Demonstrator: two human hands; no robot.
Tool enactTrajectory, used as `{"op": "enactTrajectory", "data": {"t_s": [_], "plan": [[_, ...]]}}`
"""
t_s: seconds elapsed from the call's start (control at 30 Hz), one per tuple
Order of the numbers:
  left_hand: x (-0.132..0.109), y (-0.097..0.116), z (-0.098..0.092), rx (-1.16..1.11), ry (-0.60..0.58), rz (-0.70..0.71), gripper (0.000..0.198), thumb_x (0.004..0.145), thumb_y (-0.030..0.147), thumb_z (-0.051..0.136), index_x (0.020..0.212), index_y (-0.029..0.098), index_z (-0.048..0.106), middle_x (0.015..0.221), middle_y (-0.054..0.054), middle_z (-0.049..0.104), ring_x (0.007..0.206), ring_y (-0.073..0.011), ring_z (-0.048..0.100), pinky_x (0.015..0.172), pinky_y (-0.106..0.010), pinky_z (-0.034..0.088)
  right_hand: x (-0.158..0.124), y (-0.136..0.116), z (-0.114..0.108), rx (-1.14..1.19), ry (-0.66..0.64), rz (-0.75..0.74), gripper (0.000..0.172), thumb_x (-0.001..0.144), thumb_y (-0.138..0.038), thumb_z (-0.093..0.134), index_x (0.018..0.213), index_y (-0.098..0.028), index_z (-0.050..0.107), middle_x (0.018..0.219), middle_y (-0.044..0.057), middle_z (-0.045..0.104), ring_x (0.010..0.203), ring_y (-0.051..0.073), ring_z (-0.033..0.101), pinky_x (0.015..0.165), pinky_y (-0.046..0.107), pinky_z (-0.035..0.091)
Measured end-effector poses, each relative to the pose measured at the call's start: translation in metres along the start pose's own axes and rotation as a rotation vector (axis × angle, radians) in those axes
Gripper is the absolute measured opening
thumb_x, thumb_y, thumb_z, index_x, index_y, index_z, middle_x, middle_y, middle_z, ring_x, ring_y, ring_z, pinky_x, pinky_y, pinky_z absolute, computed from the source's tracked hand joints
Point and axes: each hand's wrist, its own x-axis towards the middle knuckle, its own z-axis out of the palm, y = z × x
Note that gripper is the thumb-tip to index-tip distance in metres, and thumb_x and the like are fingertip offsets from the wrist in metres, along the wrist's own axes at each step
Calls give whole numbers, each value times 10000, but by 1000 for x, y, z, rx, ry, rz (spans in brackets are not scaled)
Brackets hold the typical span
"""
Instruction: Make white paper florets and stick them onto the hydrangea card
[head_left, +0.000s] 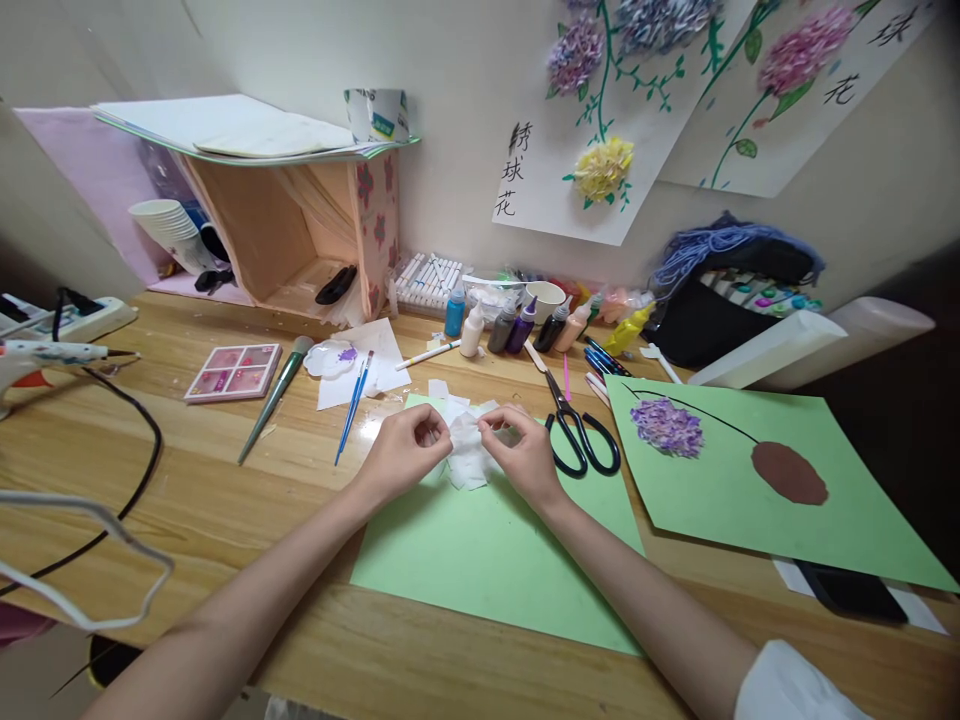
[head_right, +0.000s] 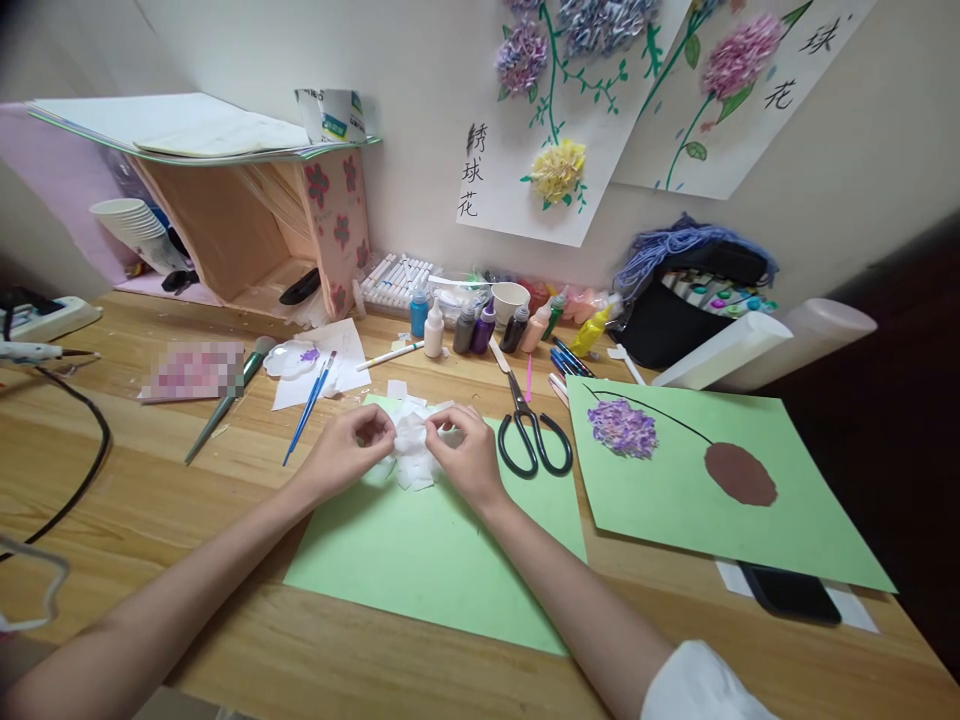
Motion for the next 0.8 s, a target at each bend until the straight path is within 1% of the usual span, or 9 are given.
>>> {"op": "enactTrajectory", "data": {"t_s": [0.2,0.3,0.4,0.5,0.63,0.8], "plan": [[0,-2,1,22,28,2,75,691,215,508,681,161,560,643,8,566,579,-108,476,542,-219,367,0,0,0,22,16,19,92,773,-173,562,688,-196,589,715,11,620,735,170,545,707,302,410],[-1,0,0,36,16,24,94,720,232,504,694,161,560,657,2,571,596,-116,485,556,-227,371,0,-1,-1,19,14,1,97,772,-167,560,683,-197,582,710,10,617,730,169,543,702,301,409],[-5,5,0,74,-8,66,194,785,321,486,685,165,544,651,0,559,594,-120,472,554,-235,355,-1,-2,-1,-9,2,-43,101,774,-163,558,685,-201,584,693,10,615,705,171,534,705,314,405],[-8,9,1,140,-17,101,285,813,409,470,665,170,520,645,1,549,590,-123,462,550,-241,328,-2,-5,0,-46,-16,-94,100,777,-170,560,691,-205,596,683,11,612,686,171,525,696,324,403],[-9,8,3,229,-14,113,327,853,400,410,635,173,501,622,4,534,587,-125,452,546,-243,298,-3,-8,0,-71,-27,-125,100,784,-171,559,702,-209,602,686,9,611,686,171,523,684,324,399],[-9,6,1,306,15,87,383,876,405,367,594,172,482,597,4,526,576,-124,442,552,-250,278,-2,-7,0,-91,22,-104,107,777,-150,570,687,-207,579,694,7,612,698,174,526,690,323,398]]}}
